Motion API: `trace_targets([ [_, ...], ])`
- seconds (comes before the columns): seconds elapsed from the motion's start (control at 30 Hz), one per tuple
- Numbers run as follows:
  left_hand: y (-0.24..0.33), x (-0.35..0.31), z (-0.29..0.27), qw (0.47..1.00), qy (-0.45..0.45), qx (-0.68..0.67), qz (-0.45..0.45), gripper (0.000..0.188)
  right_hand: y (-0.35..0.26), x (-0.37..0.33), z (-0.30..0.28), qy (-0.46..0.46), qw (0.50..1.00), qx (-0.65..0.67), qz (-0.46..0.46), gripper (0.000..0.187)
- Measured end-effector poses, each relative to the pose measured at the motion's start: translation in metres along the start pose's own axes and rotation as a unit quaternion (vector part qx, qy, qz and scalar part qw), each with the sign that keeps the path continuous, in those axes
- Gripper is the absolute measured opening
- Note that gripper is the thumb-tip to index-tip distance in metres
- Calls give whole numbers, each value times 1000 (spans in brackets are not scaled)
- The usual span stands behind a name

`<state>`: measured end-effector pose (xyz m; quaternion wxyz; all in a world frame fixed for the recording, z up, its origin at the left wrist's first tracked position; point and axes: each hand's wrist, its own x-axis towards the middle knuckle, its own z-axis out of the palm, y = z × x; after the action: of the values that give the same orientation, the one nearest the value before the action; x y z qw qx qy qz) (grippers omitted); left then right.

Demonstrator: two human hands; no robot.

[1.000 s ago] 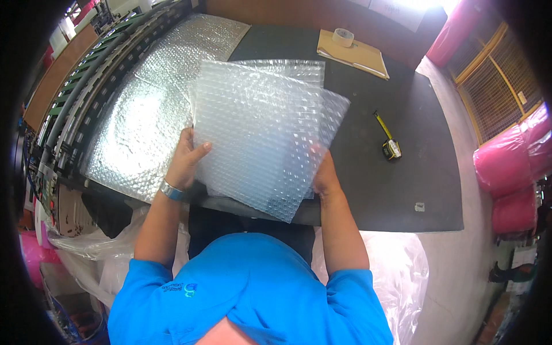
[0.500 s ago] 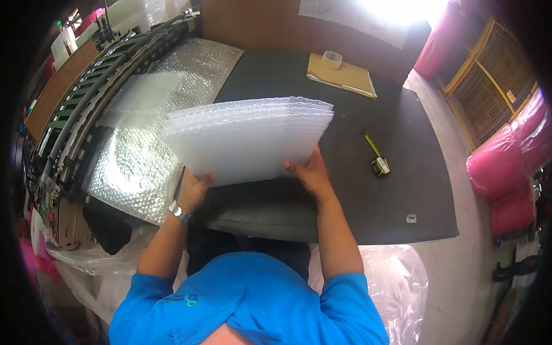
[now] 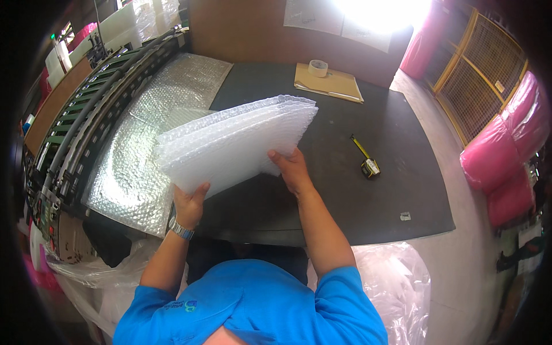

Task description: The person measures and stacks bubble wrap sheets on a table using a tape measure. They repeatedly measure the dimensions of individual sheets, stack them, and place them into a plastic bag.

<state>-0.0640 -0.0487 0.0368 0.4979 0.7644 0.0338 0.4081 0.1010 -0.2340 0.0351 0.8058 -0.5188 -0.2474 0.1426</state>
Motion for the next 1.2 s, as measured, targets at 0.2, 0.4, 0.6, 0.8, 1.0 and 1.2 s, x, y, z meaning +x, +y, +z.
trace_targets([
  [0.2, 4, -2, -1, 1000, -3, -24, -2, 42, 0, -1, 1, -2, 1000, 12, 9, 36],
  [0.4, 2, -5, -1, 1000, -3, -5, -3, 43, 2, -3, -2, -6, 1000, 12, 19, 36],
  [0.6, -14, -14, -6, 1000, -13, 19, 8, 30, 3, -3, -2, -22, 999, 27, 6, 38],
  [0.8, -34, -17, -13, 993, -2, 114, 43, 26, 3, -4, -3, -38, 998, 31, -26, 39],
  [1.0, -1, 0, -1, 993, 51, -77, -69, 38, -12, -6, 2, -15, 998, -27, -55, 42],
  [1.2, -6, 26, -15, 828, 5, -342, -444, 40, -37, -7, 2, -21, 992, -67, 107, 36],
])
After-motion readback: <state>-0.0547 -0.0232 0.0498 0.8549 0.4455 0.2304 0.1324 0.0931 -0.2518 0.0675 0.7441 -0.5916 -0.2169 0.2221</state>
